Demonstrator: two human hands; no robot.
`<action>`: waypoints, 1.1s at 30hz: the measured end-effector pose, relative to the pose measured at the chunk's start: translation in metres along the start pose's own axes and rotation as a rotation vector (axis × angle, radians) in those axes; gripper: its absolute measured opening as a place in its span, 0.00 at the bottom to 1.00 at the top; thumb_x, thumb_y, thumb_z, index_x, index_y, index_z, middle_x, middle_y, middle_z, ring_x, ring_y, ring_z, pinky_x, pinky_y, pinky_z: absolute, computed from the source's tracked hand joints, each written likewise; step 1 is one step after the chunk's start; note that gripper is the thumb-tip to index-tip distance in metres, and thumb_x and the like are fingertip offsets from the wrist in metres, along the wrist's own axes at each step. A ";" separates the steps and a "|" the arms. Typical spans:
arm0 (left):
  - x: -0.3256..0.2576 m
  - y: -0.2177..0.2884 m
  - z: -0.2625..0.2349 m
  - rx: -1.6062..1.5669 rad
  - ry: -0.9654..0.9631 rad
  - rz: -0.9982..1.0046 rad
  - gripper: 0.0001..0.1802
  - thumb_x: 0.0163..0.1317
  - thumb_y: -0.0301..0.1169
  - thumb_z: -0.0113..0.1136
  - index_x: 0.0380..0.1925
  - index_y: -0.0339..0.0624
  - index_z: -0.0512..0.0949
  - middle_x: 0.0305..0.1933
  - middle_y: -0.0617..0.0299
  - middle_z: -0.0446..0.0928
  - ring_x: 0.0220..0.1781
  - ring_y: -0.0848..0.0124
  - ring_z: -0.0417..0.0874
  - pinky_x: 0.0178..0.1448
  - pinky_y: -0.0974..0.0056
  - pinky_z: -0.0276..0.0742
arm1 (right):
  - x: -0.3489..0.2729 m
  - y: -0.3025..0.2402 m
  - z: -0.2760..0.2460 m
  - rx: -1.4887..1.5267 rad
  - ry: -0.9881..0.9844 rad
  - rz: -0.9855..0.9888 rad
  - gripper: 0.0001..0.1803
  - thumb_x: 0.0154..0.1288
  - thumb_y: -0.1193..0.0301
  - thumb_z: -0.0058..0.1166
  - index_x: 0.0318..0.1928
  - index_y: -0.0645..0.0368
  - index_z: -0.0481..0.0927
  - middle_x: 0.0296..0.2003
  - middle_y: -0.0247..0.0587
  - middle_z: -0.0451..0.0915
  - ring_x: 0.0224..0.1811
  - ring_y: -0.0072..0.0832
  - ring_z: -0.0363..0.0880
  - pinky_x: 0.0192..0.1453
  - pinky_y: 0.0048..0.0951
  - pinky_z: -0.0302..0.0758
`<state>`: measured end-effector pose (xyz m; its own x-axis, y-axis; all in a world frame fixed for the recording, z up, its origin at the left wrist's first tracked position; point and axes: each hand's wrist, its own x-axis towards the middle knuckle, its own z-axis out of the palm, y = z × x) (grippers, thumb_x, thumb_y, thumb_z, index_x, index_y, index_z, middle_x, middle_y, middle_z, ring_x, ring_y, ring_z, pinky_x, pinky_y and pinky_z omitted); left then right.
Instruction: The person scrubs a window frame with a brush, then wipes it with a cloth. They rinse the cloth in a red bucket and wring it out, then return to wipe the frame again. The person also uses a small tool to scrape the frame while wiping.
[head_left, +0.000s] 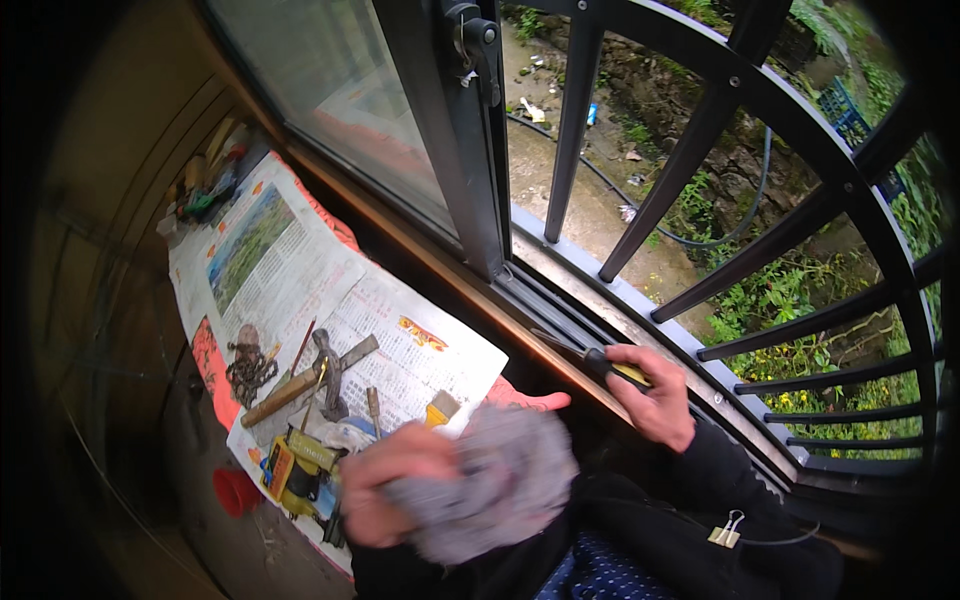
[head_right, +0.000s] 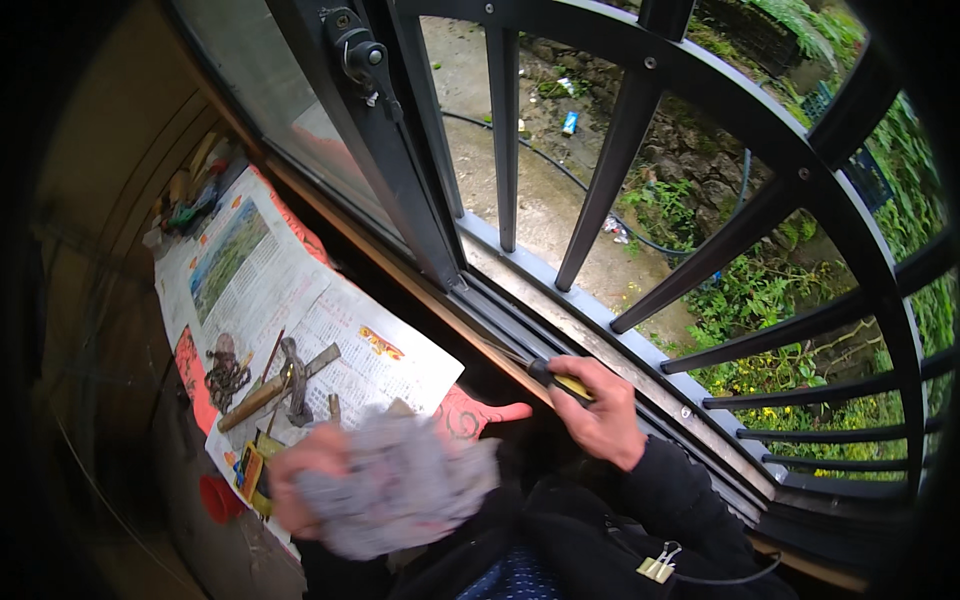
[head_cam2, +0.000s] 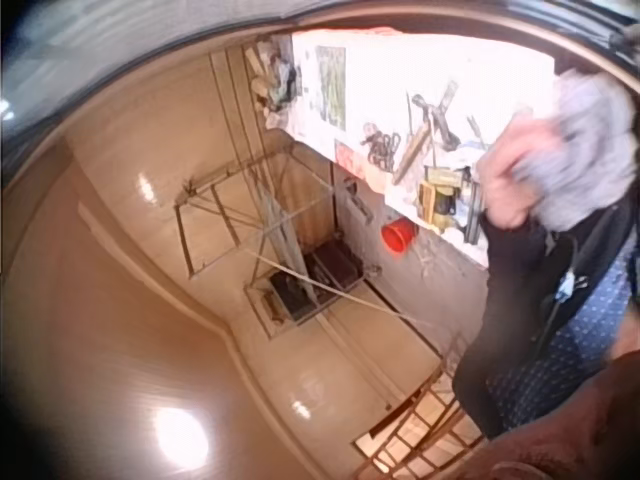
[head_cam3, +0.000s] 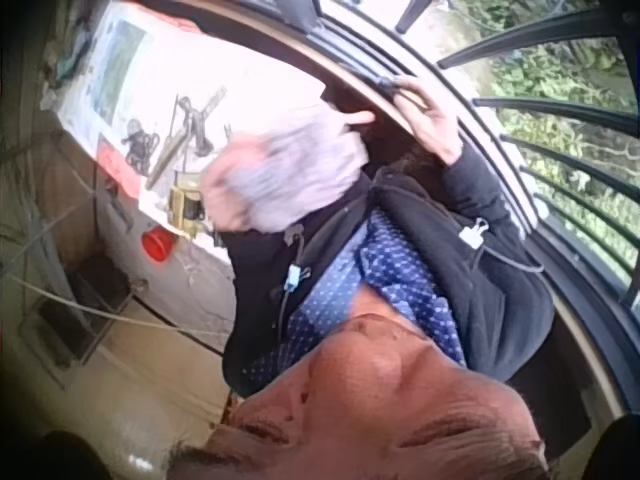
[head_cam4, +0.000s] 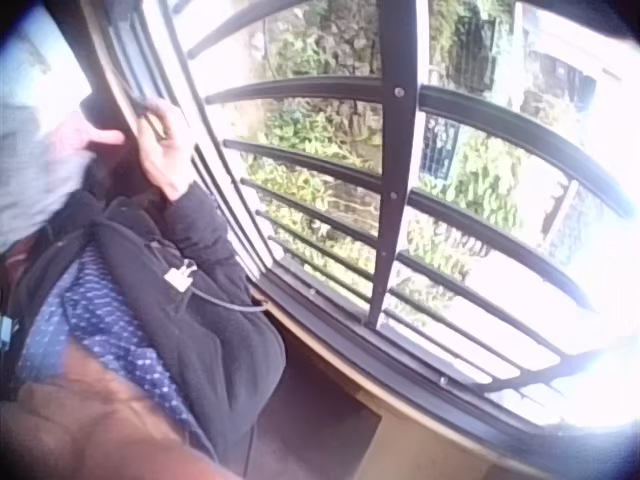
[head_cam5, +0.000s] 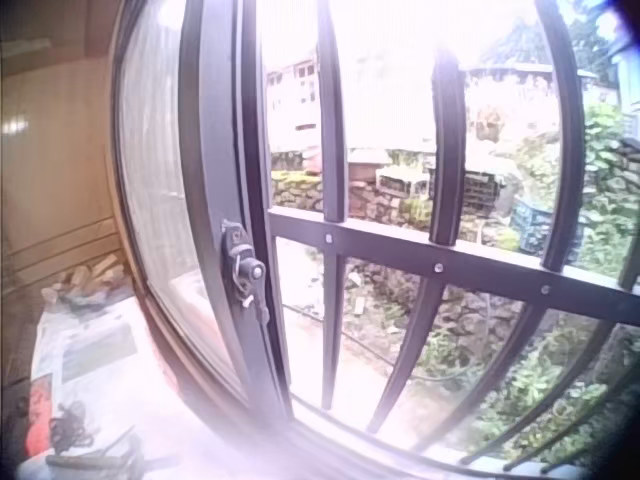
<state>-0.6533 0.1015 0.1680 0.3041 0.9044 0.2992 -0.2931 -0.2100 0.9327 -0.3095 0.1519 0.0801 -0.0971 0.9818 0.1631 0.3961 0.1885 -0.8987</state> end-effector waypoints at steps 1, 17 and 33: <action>-0.015 0.009 -0.014 -0.208 0.079 -0.078 0.11 0.65 0.31 0.68 0.41 0.34 0.82 0.53 0.36 0.81 0.53 0.52 0.86 0.57 0.47 0.81 | 0.009 0.003 0.009 -0.064 0.028 -0.044 0.15 0.63 0.78 0.64 0.51 0.66 0.85 0.46 0.53 0.87 0.49 0.42 0.89 0.55 0.35 0.82; -0.032 -0.026 -0.029 0.074 0.360 -0.226 0.27 0.57 0.44 0.74 0.41 0.27 0.82 0.43 0.43 0.78 0.43 0.62 0.78 0.50 0.57 0.74 | 0.050 0.027 -0.007 -0.404 -0.022 -0.060 0.12 0.62 0.74 0.59 0.46 0.60 0.87 0.44 0.52 0.87 0.43 0.50 0.88 0.50 0.43 0.86; -0.005 0.000 -0.073 0.580 0.260 0.605 0.25 0.58 0.44 0.63 0.46 0.33 0.83 0.45 0.38 0.83 0.40 0.49 0.85 0.47 0.49 0.82 | 0.074 0.024 -0.036 -0.362 -0.188 0.035 0.13 0.61 0.71 0.58 0.45 0.60 0.88 0.40 0.50 0.86 0.38 0.49 0.88 0.46 0.43 0.86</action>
<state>-0.7207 0.1239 0.1516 0.0089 0.6183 0.7859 0.1911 -0.7725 0.6056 -0.2747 0.2298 0.0849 -0.2298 0.9728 0.0280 0.6944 0.1841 -0.6956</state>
